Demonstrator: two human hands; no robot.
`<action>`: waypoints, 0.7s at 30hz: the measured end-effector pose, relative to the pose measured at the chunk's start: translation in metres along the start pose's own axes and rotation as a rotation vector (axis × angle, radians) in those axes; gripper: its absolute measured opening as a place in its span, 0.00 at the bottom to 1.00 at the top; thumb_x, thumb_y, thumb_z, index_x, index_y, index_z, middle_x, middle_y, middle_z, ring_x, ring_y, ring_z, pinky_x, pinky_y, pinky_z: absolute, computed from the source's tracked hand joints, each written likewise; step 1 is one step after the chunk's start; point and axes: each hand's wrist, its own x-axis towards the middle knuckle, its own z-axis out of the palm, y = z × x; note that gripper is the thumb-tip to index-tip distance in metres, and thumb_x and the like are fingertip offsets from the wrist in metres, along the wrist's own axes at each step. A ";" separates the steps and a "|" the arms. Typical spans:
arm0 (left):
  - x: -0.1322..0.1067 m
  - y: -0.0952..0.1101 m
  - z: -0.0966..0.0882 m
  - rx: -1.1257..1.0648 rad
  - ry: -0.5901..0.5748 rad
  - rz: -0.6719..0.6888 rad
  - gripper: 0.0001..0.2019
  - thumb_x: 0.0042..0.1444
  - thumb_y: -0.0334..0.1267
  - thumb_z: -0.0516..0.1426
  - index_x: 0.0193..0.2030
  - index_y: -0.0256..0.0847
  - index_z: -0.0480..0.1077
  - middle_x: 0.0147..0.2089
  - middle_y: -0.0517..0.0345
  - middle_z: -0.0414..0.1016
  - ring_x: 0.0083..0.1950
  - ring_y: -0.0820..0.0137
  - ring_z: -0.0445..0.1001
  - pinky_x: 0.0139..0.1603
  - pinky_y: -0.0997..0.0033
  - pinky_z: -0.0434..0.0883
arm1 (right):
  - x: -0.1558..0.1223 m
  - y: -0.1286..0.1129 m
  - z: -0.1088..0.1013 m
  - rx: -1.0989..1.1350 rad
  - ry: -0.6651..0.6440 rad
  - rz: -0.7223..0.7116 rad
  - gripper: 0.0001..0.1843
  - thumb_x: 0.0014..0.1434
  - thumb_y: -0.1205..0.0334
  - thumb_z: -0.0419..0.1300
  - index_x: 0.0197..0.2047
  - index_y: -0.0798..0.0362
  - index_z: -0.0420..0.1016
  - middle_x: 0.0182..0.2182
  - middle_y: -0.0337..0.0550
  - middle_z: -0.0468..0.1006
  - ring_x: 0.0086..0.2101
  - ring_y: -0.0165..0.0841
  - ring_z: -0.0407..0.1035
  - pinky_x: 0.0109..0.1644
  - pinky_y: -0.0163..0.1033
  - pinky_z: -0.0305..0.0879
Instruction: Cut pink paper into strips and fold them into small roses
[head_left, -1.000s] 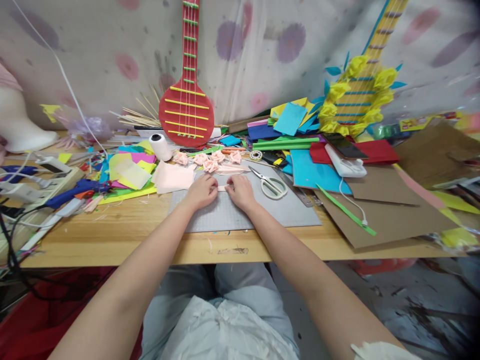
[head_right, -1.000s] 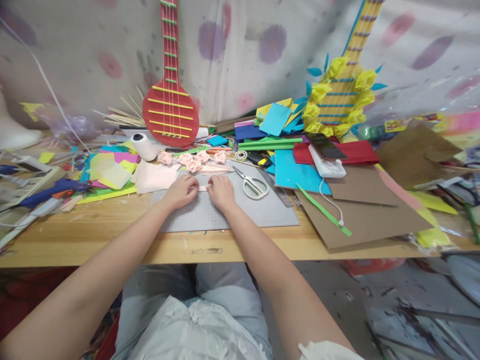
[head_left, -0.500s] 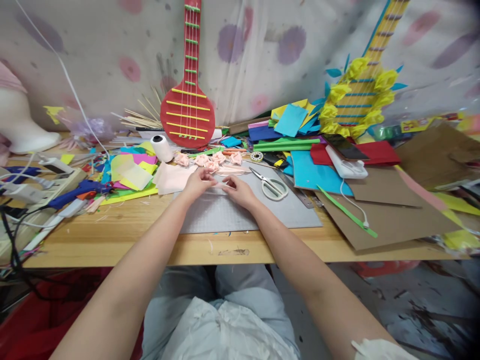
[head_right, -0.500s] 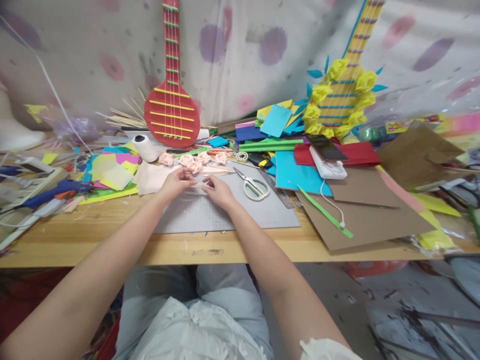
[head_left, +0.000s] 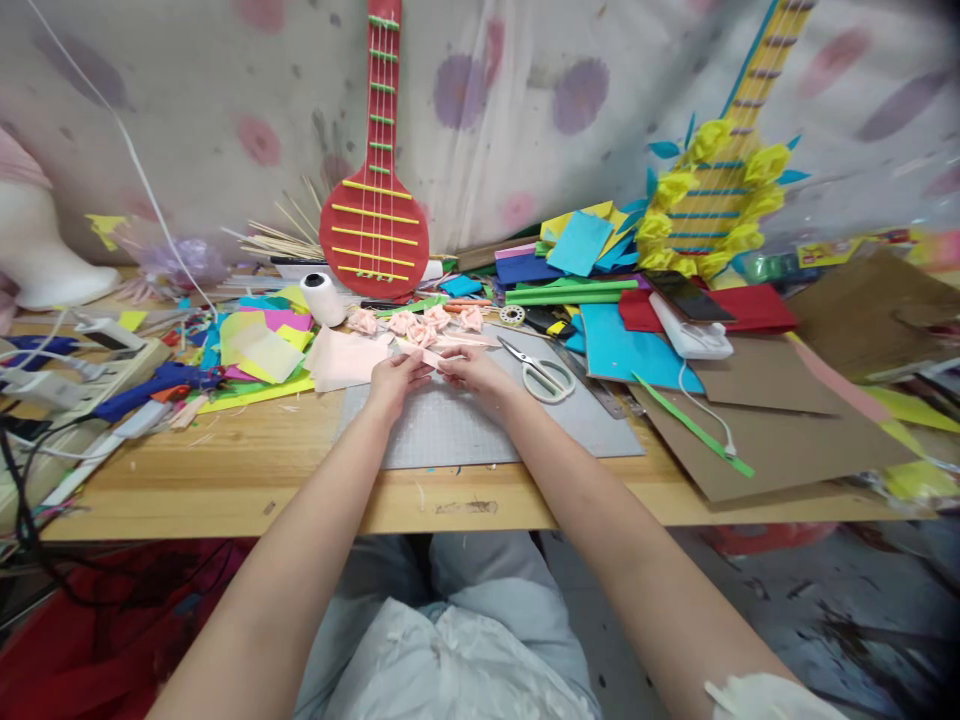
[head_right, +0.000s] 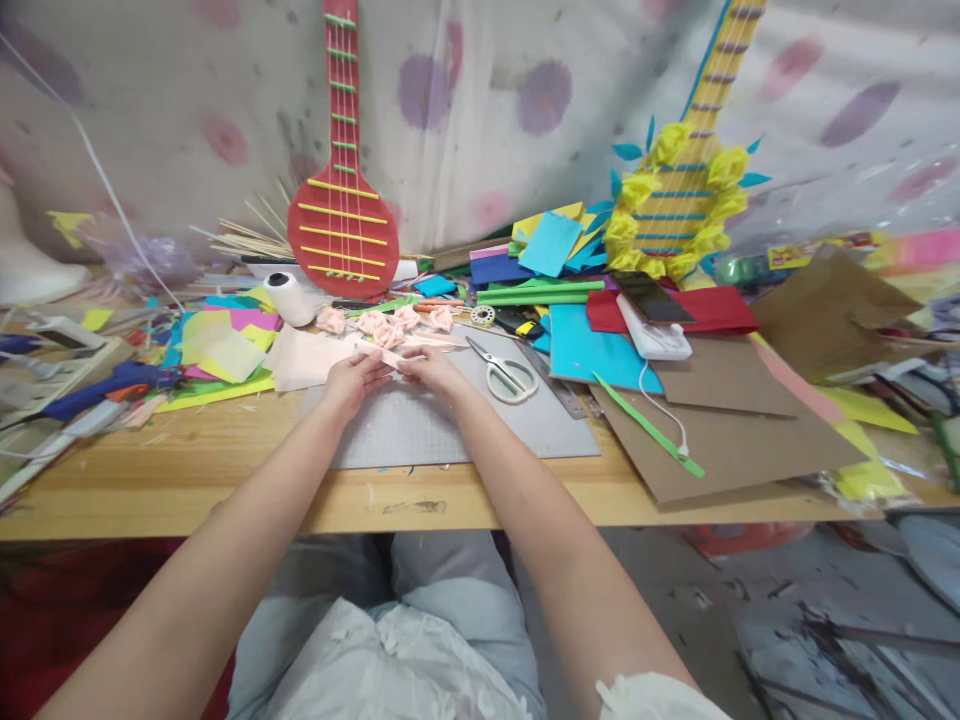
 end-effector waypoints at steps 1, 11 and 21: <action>0.001 0.000 0.000 -0.001 0.011 -0.003 0.07 0.48 0.35 0.60 0.32 0.32 0.71 0.31 0.50 0.77 0.32 0.70 0.76 0.35 0.70 0.73 | 0.003 0.000 0.001 -0.018 0.016 -0.016 0.12 0.45 0.66 0.64 0.34 0.54 0.65 0.22 0.35 0.72 0.22 0.23 0.65 0.26 0.29 0.59; -0.003 0.002 -0.006 -0.025 -0.124 -0.076 0.05 0.46 0.31 0.60 0.30 0.29 0.71 0.27 0.49 0.76 0.29 0.70 0.75 0.38 0.68 0.73 | 0.003 0.016 0.012 0.001 0.066 -0.106 0.14 0.43 0.63 0.66 0.30 0.54 0.64 0.16 0.31 0.69 0.19 0.23 0.64 0.24 0.28 0.60; -0.011 0.002 -0.007 -0.122 -0.119 -0.028 0.04 0.44 0.29 0.62 0.27 0.29 0.71 0.27 0.50 0.76 0.30 0.71 0.75 0.41 0.66 0.73 | 0.000 0.018 0.012 0.047 0.017 -0.086 0.17 0.40 0.59 0.68 0.29 0.55 0.64 0.18 0.34 0.72 0.21 0.23 0.66 0.27 0.30 0.65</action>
